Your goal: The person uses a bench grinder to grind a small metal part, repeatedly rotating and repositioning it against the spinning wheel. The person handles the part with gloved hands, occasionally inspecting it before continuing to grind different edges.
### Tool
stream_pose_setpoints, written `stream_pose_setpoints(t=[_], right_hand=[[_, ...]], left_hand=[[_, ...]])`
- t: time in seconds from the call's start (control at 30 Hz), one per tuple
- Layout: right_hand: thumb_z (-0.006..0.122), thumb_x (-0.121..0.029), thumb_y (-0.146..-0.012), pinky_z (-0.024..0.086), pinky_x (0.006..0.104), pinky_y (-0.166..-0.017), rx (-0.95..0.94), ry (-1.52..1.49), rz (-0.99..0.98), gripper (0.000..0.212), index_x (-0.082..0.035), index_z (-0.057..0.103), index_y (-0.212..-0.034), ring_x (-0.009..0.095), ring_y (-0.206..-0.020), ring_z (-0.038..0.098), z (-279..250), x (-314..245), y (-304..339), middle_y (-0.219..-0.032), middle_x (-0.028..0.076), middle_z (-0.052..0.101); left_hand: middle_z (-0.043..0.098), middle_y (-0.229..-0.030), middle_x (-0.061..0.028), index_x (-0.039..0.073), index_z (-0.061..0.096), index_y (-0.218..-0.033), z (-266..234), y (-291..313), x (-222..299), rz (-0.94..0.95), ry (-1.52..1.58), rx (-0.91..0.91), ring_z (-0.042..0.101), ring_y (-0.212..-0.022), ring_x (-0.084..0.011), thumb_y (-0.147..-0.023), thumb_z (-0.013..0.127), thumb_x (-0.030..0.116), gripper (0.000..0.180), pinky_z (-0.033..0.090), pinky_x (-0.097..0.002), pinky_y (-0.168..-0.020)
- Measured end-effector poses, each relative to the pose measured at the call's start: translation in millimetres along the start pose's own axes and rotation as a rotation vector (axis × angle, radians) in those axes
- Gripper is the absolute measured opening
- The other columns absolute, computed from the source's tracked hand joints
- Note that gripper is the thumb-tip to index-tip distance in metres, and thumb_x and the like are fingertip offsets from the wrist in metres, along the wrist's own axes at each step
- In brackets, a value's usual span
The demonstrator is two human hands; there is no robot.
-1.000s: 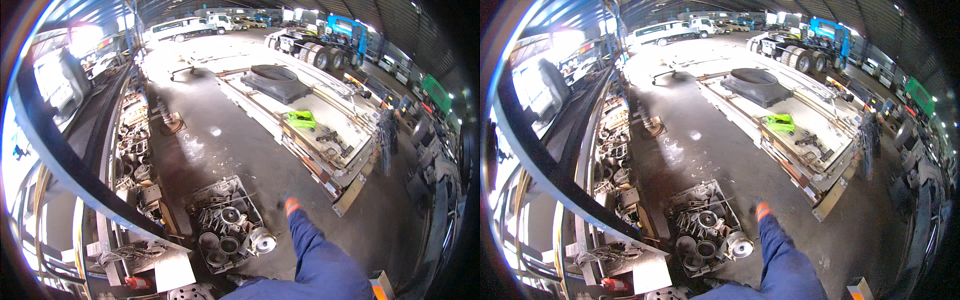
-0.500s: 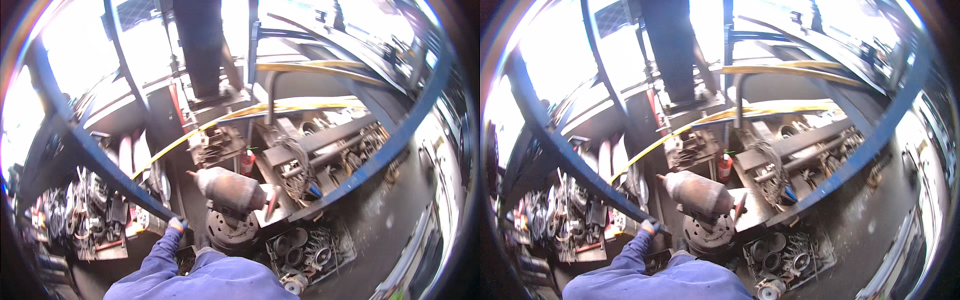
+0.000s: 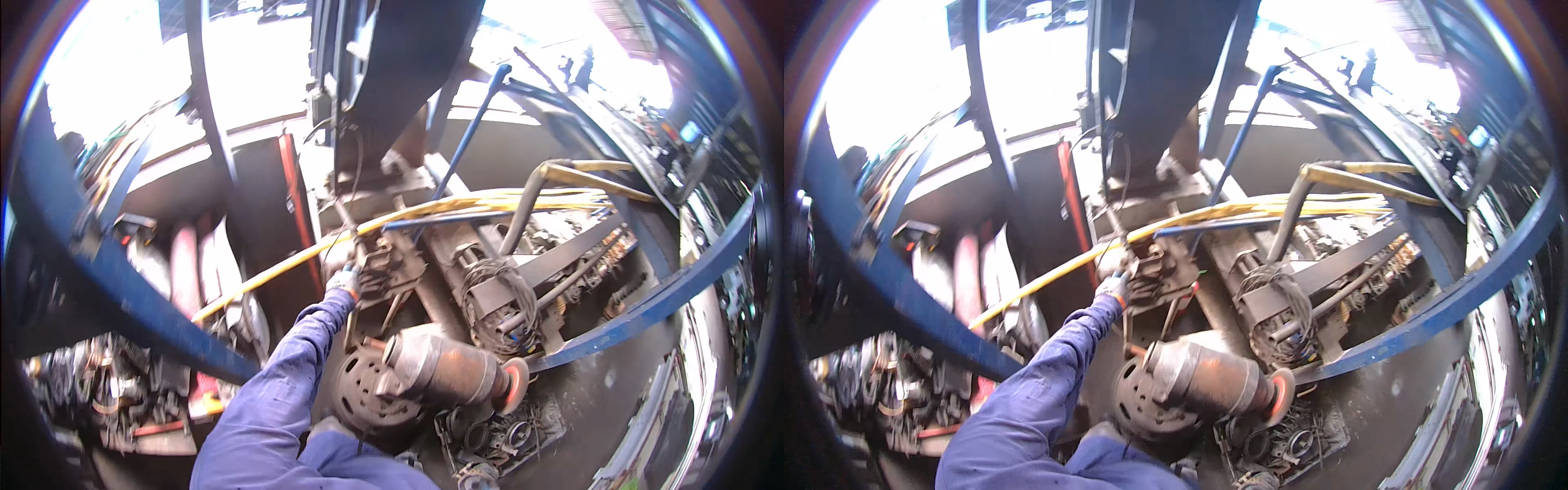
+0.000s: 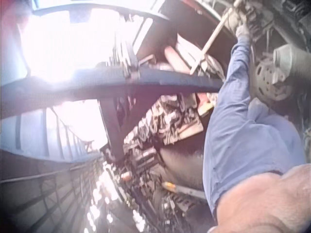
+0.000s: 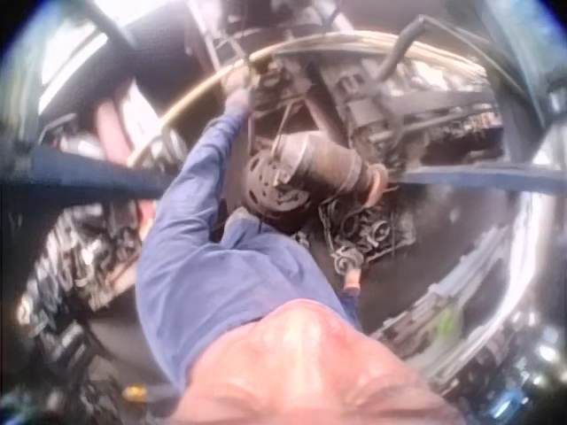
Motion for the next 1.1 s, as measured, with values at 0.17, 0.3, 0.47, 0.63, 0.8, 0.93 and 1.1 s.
stream_pose_setpoints(t=[0.17, 0.3, 0.47, 0.63, 0.8, 0.93, 1.1], right_hand=[[0.048, -0.024, -0.097, 0.052, 0.0402, -0.087, -0.013, 0.049, 0.031, 0.028, -0.009, 0.069, -0.108, 0.031, -0.101, 0.064, 33.6, -59.3, 27.6, -0.111, 0.016, 0.067], [0.048, -0.024, -0.097, 0.051, 0.0397, -0.087, -0.007, 0.060, 0.083, 0.028, -0.009, 0.069, -0.109, 0.030, -0.101, 0.064, 33.7, -73.8, 51.8, -0.111, 0.016, 0.067], [0.048, -0.025, -0.098, 0.051, 0.0391, -0.087, 0.012, 0.041, 0.067, 0.028, -0.010, 0.068, -0.109, 0.030, -0.101, 0.063, 32.4, -76.5, 65.6, -0.110, 0.016, 0.066], [0.047, -0.026, -0.099, 0.051, 0.0385, -0.087, -0.022, 0.040, 0.071, 0.028, -0.010, 0.068, -0.109, 0.030, -0.101, 0.063, 43.5, -61.9, 89.4, -0.110, 0.016, 0.066], [0.047, -0.026, -0.099, 0.050, 0.0379, -0.087, -0.027, 0.047, 0.029, 0.028, -0.010, 0.067, -0.110, 0.029, -0.101, 0.062, 47.3, -58.3, 100.5, -0.110, 0.016, 0.066], [0.047, -0.027, -0.099, 0.050, 0.0374, -0.087, -0.073, 0.060, -0.055, 0.028, -0.010, 0.067, -0.110, 0.029, -0.100, 0.062, 67.2, -56.5, 102.2, -0.109, 0.016, 0.065], [0.046, -0.027, -0.100, 0.049, 0.0368, -0.087, -0.209, 0.202, -0.567, 0.028, -0.011, 0.066, -0.110, 0.028, -0.100, 0.061, 117.9, -77.3, 86.1, -0.109, 0.016, 0.065]], left_hand=[[0.063, -0.122, -0.0190, 0.007, 0.066, -0.114, 54.2, -82.5, -28.5, 0.186, -0.424, 0.060, 0.069, -0.101, -0.0302, -0.088, 0.055, 0.010, 0.029, 0.056, -0.0407, -0.077], [0.073, -0.093, -0.0125, 0.007, 0.074, -0.096, 59.3, -78.9, -11.2, 0.289, -0.509, 0.003, 0.072, -0.089, -0.0241, -0.088, 0.057, 0.013, 0.020, 0.056, -0.0388, -0.068], [0.073, -0.095, -0.0151, 0.001, 0.070, -0.105, 32.1, -86.9, -17.8, 0.166, -0.398, 0.040, 0.073, -0.082, -0.0280, -0.092, 0.047, 0.011, 0.028, 0.057, -0.0402, -0.068], [0.071, -0.098, -0.0202, 0.010, 0.073, -0.104, -72.3, -43.2, 16.0, -0.084, 0.055, 0.093, 0.069, -0.094, -0.0363, -0.085, 0.052, 0.012, 0.028, 0.055, -0.0442, -0.083], [0.073, -0.095, -0.0175, 0.010, 0.075, -0.102, 4.5, -44.0, -23.8, -0.165, 0.455, 0.013, 0.070, -0.090, -0.0329, -0.085, 0.058, 0.018, 0.025, 0.054, -0.0399, -0.086], [0.072, -0.084, -0.0074, 0.003, 0.074, -0.099, 10.8, 26.4, -4.7, -0.290, 1.275, -0.208, 0.066, -0.072, -0.0177, -0.081, 0.078, 0.019, 0.025, 0.054, -0.0341, -0.066], [0.068, -0.075, -0.0071, 0.007, 0.070, -0.090, 48.3, 164.4, -61.9, -0.308, 1.320, -0.204, 0.064, -0.058, -0.0202, -0.087, 0.071, 0.021, 0.014, 0.052, -0.0347, -0.052]])
Point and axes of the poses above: each hand's wrist, its own y-axis away from the middle knuckle, its own z-axis out of the palm, x = y × z, the point moved 7 cm from there along -y, towards the middle knuckle
